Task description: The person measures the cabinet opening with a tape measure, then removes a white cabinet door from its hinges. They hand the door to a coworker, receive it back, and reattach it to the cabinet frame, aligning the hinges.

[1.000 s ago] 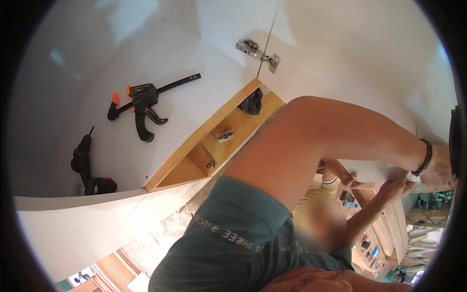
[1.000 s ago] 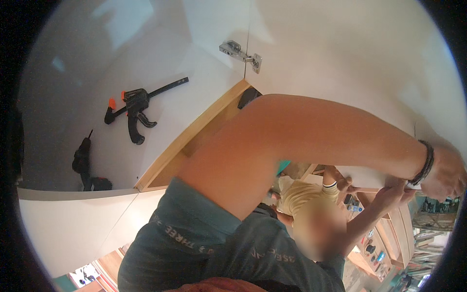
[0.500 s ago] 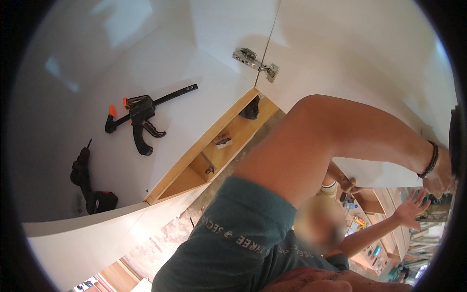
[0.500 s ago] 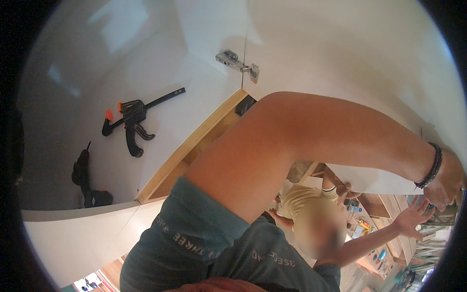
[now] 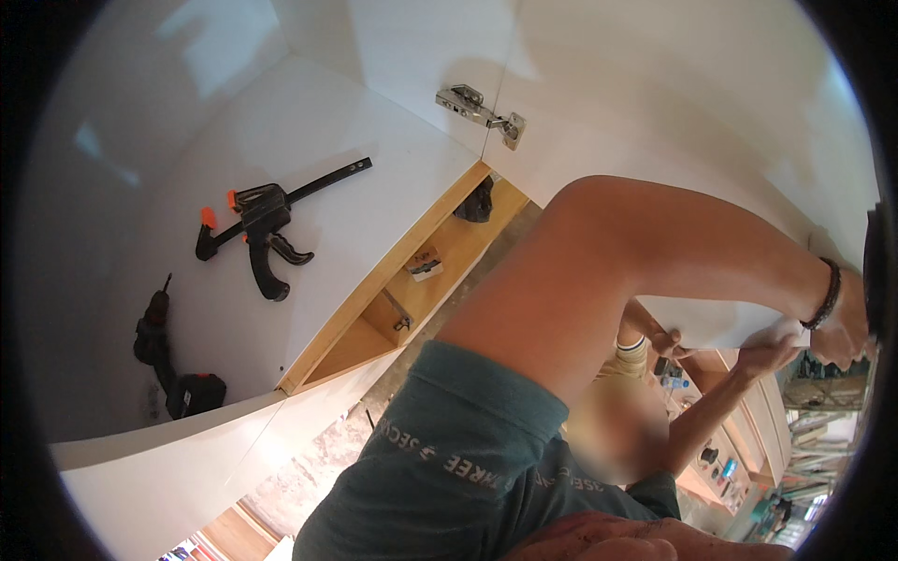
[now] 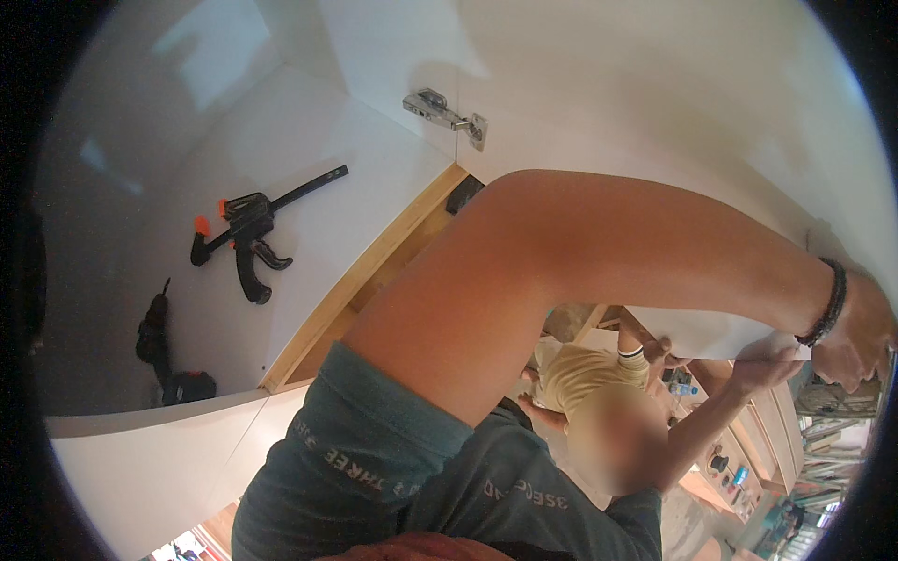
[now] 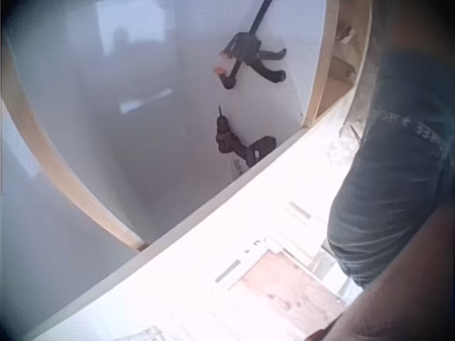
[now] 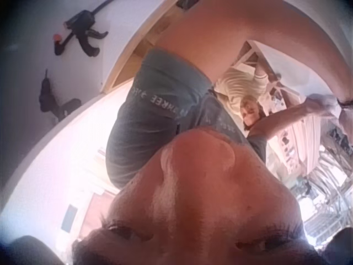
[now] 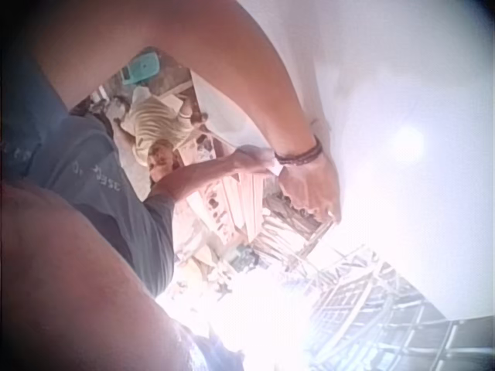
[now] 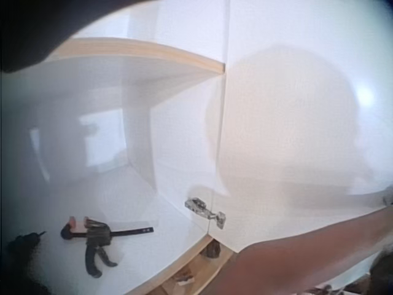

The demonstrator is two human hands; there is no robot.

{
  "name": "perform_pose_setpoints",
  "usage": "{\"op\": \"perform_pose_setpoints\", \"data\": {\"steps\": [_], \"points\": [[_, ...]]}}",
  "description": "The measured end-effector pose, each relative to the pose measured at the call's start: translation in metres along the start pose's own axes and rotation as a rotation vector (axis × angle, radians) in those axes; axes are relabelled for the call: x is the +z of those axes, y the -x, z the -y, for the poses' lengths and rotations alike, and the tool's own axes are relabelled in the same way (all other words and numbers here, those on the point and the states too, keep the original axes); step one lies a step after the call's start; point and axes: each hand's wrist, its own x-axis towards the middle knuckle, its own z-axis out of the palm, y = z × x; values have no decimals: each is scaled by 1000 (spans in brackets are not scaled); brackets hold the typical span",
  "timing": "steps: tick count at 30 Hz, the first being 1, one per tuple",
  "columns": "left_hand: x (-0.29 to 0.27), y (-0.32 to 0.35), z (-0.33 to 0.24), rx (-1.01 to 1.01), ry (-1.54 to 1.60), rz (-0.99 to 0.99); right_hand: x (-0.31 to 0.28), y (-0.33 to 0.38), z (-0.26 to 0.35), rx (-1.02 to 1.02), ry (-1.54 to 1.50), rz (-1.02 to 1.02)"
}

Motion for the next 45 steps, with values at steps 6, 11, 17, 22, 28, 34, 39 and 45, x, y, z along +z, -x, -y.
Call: {"op": "perform_pose_setpoints", "data": {"steps": [6, 11, 17, 22, 28, 34, 39, 45], "points": [[-65, 31, -7, 103, -61, -22, 24, 8, 12, -41, -132, 136], [-247, 199, -21, -204, -568, -391, 14, 10, 23, 28, -90, 172], [-330, 383, -51, -1250, -984, -666, 30, 19, 28, 53, -39, 98], [-309, 417, -35, -1426, -842, -856, 16, 13, 16, 58, 24, 77], [-307, 415, -33, -1457, -852, -908, 5, 10, 8, 15, 3, 146], [-307, 413, -34, -1374, -867, -938, -1, 18, 17, 28, 7, 112], [-309, 429, -35, -1360, -839, -962, -18, 17, 3, 14, 68, 136], [-297, 418, -32, -1382, -902, -850, 2, 36, 1, 94, 55, 35]]}}
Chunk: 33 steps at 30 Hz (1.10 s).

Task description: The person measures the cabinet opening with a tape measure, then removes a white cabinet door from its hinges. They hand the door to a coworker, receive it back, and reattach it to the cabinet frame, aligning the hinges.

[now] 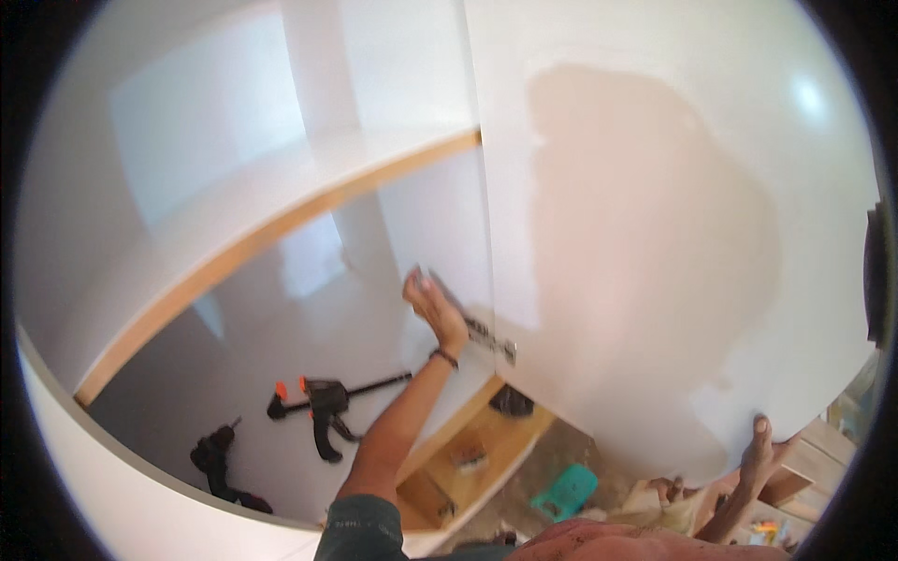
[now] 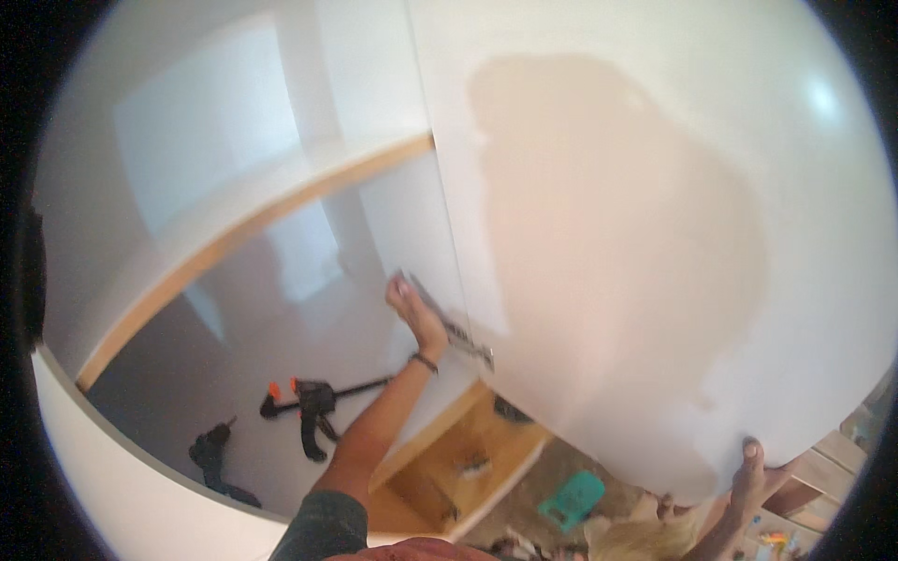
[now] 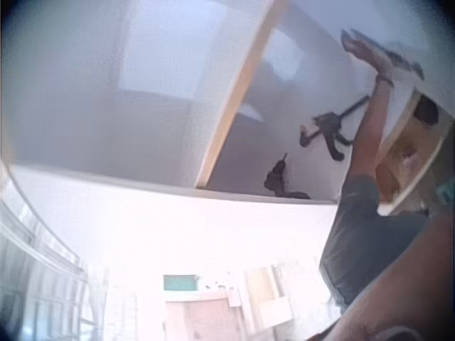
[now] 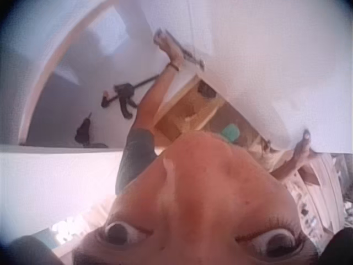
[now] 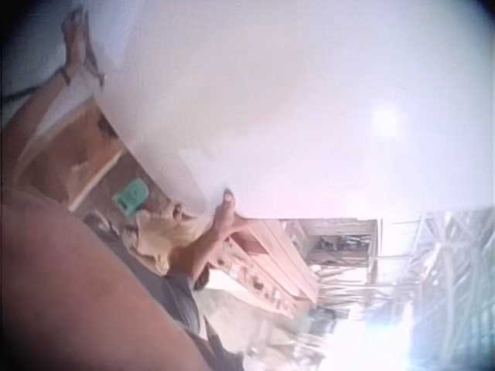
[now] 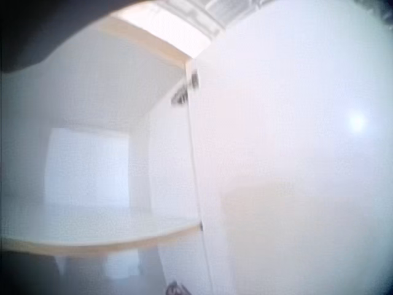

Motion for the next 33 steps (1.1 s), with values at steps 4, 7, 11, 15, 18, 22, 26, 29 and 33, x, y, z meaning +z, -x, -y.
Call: {"op": "perform_pose_setpoints", "data": {"steps": [4, 7, 11, 15, 18, 22, 26, 29, 33], "points": [[-14, 1, -8, 111, -147, 30, 27, -21, 41, -31, 60, 19], [-16, 4, -26, 434, -193, 51, 42, -48, 85, -105, 92, 42], [-21, -7, -121, 914, 269, 113, 69, -69, 128, -134, 66, 90], [11, -75, -288, 986, 490, 15, 60, -83, 133, -140, 6, 120], [44, -163, -390, 598, 638, 31, 67, -87, 128, -146, -5, 133], [98, -200, -436, 233, 760, 264, 75, -85, 127, -110, 1, 130], [133, -203, -468, 246, 575, -118, 69, -90, 125, -158, 56, 105], [134, -256, -486, 98, 355, -155, 74, -87, 130, -116, 82, 113], [149, -363, -464, 34, 440, 354, 78, -86, 131, -145, 45, 134]]}}
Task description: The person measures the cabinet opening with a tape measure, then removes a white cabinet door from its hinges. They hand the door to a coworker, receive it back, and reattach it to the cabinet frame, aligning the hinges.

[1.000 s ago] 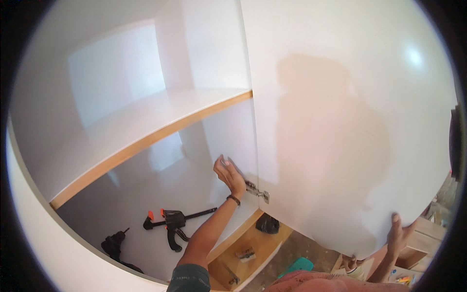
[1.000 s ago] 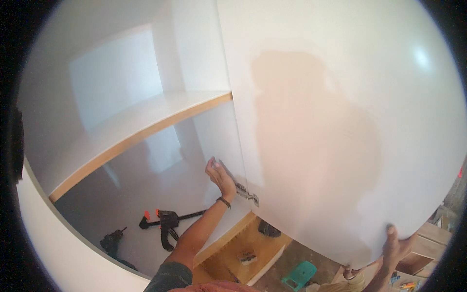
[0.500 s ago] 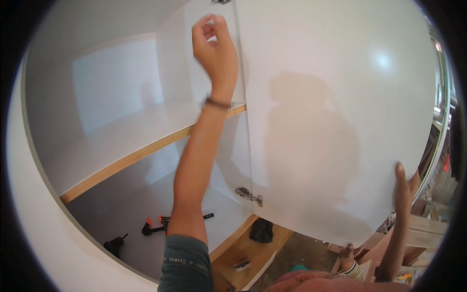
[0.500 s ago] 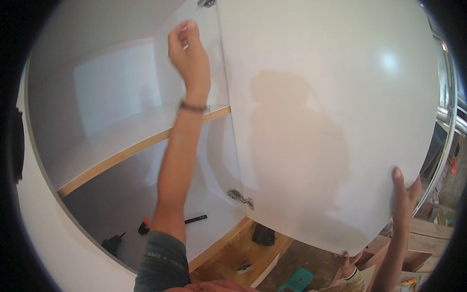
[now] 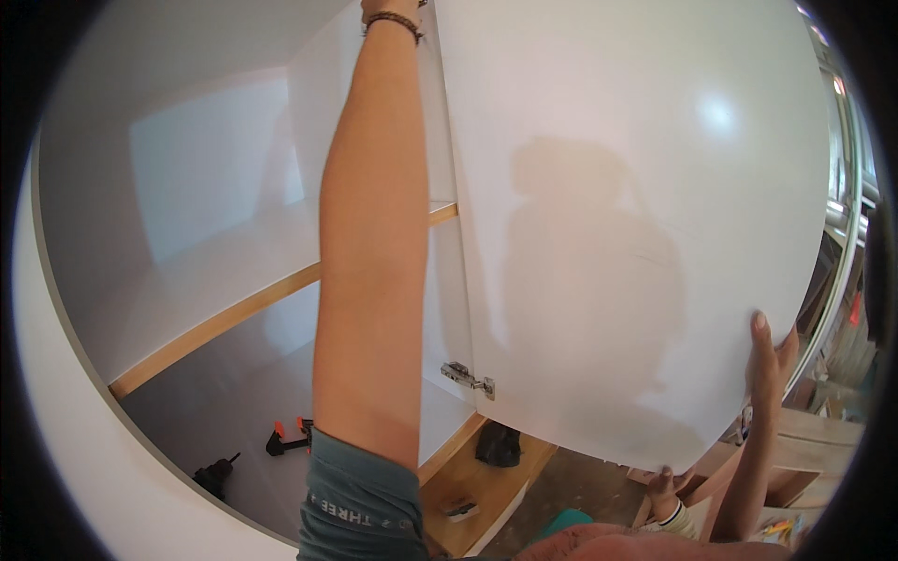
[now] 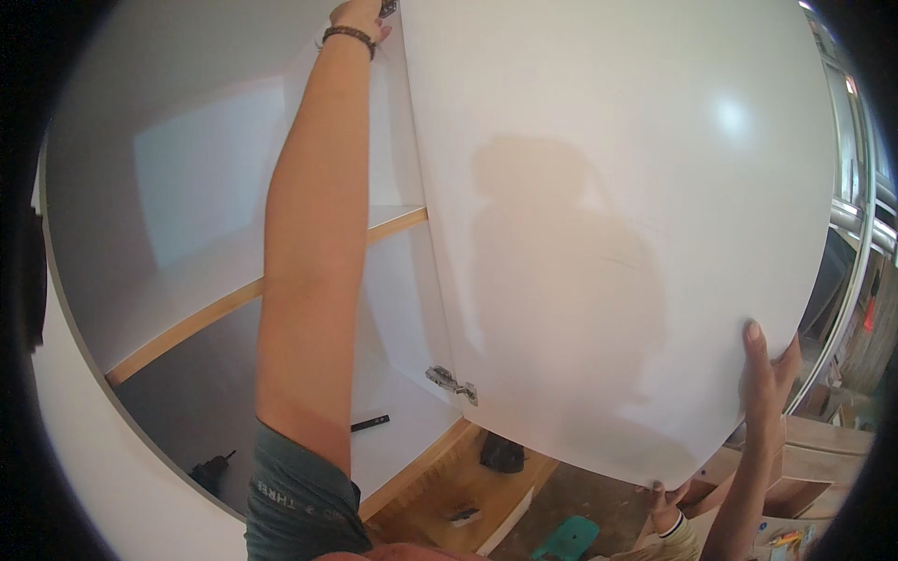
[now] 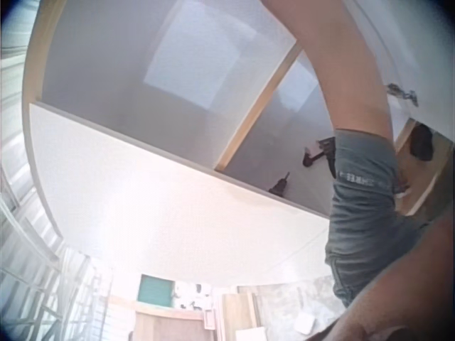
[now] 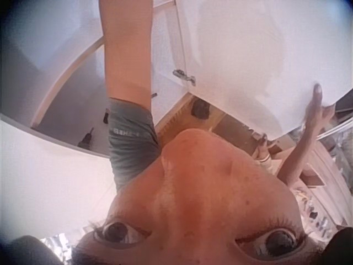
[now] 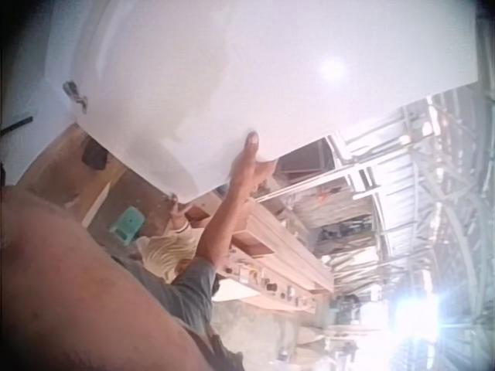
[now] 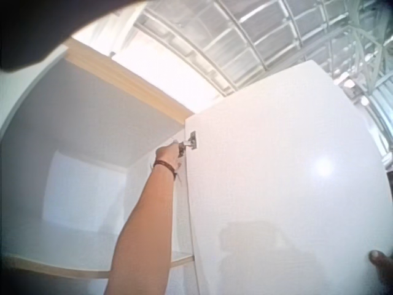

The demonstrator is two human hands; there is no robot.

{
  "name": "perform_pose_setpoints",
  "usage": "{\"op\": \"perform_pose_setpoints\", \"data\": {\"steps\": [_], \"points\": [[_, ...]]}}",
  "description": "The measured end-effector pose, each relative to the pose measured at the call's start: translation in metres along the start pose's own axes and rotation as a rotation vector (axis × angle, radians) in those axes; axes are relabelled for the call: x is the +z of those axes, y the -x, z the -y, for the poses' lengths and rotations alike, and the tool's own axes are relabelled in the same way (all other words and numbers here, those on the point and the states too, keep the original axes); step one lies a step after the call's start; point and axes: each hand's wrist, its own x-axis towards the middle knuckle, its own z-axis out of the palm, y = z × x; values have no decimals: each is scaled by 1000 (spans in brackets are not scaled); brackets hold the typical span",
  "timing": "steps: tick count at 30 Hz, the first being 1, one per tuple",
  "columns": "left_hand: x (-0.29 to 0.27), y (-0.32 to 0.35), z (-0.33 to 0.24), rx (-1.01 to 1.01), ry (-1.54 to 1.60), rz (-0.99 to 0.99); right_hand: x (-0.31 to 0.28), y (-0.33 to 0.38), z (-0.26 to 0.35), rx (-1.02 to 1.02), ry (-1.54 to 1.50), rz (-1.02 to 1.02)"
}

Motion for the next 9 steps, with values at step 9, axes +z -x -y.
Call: {"op": "perform_pose_setpoints", "data": {"steps": [9], "points": [[-40, -40, 13, -19, 123, 466, 2, -4, 1, 15, -70, 5]]}}
